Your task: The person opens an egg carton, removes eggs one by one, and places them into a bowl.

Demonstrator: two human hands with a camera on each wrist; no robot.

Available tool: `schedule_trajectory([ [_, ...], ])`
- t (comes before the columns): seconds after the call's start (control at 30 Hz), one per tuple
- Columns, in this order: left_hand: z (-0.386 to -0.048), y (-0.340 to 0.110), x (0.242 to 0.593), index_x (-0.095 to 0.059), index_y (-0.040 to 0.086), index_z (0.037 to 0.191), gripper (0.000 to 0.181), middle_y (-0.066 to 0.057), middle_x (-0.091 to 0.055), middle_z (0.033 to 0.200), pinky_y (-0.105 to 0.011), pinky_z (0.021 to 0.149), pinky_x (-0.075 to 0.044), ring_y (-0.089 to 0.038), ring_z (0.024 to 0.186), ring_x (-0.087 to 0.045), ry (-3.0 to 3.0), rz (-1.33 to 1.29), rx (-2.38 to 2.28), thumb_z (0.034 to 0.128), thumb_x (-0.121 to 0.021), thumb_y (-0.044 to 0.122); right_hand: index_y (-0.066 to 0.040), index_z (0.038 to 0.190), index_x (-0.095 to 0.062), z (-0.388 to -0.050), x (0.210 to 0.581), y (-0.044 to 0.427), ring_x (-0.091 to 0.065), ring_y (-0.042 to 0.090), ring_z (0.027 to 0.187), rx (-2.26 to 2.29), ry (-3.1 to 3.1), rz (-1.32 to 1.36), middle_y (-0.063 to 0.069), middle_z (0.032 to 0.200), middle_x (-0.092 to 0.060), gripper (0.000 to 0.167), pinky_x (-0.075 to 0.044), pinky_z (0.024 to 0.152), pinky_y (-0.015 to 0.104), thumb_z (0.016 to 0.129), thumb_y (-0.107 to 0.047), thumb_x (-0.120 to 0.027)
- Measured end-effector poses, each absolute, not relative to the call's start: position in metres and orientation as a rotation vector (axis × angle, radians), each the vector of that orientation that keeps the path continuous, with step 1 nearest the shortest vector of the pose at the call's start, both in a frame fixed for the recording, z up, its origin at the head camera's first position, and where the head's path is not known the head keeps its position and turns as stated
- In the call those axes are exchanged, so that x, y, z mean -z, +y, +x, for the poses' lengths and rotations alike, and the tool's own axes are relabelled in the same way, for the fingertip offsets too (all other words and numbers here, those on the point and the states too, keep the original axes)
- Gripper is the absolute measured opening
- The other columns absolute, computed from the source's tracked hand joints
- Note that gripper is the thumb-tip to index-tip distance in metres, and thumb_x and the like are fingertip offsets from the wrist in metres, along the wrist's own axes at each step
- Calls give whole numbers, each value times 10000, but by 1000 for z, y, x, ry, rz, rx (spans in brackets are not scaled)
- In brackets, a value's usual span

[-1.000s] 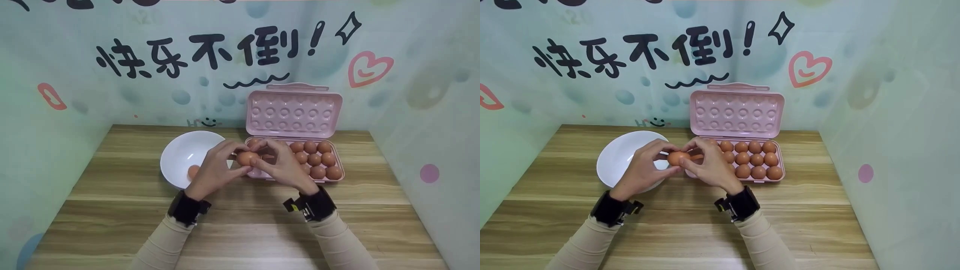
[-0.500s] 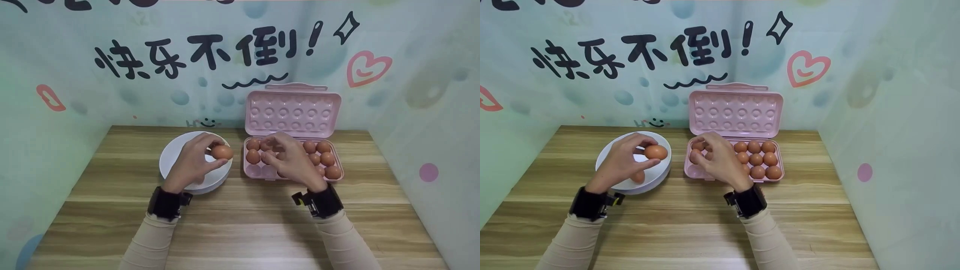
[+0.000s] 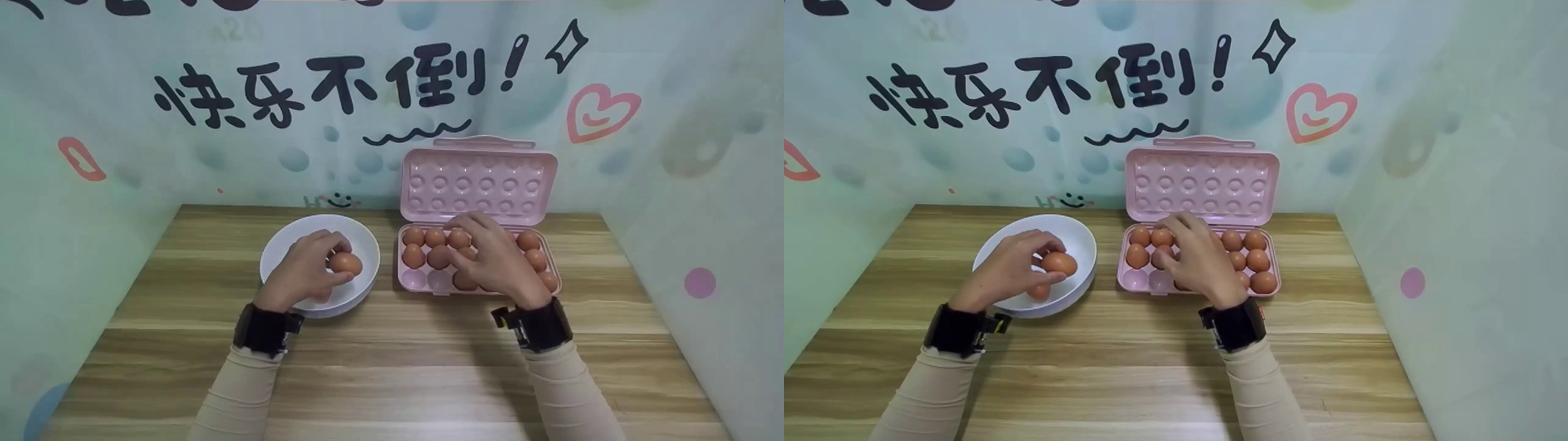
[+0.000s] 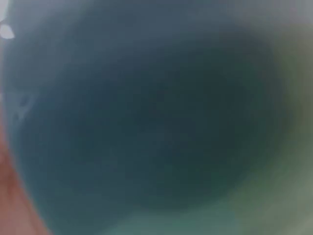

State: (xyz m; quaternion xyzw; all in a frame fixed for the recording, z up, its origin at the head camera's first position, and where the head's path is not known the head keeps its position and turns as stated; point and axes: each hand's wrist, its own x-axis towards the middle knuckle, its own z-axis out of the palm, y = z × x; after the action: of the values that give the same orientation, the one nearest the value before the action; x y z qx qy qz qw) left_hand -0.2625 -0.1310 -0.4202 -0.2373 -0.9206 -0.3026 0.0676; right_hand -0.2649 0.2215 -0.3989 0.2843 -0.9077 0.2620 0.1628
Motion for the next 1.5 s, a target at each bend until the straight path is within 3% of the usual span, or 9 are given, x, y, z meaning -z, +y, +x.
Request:
schedule_trajectory([
  [0.53,-255,-146,427,-687,55,1005,241,-64,-653,913,-365,799,-468,-233,855,-569,-2883,-763,721,813,-820,115,-136,1254,-694,-267,402,225,-581,252,1265,-758,-2610,853,65,1345,-647,310,-479,1084,448,953,-180,-757],
  [0.73,-260,-149,426,-682,33,949,220,-63,-639,855,-358,746,-467,-221,803,-544,-2859,-909,590,783,-823,65,-175,1236,-717,-268,405,223,-603,236,1180,-707,-2602,844,46,1306,-638,311,-521,993,431,931,-163,-776],
  [1.2,-270,-155,428,-678,40,962,233,-31,-593,815,-331,705,-430,-218,786,-520,-3004,-896,464,788,-832,60,-139,1237,-715,-268,403,223,-602,218,1132,-731,-2616,871,54,1271,-658,303,-532,970,412,941,-147,-780],
  [1.5,-273,-155,426,-707,22,1008,255,-40,-609,814,-371,754,-463,-236,808,-546,-3035,-886,459,788,-825,73,-124,1219,-708,-267,401,226,-614,225,1130,-728,-2620,882,54,1285,-656,299,-520,983,412,930,-129,-784],
])
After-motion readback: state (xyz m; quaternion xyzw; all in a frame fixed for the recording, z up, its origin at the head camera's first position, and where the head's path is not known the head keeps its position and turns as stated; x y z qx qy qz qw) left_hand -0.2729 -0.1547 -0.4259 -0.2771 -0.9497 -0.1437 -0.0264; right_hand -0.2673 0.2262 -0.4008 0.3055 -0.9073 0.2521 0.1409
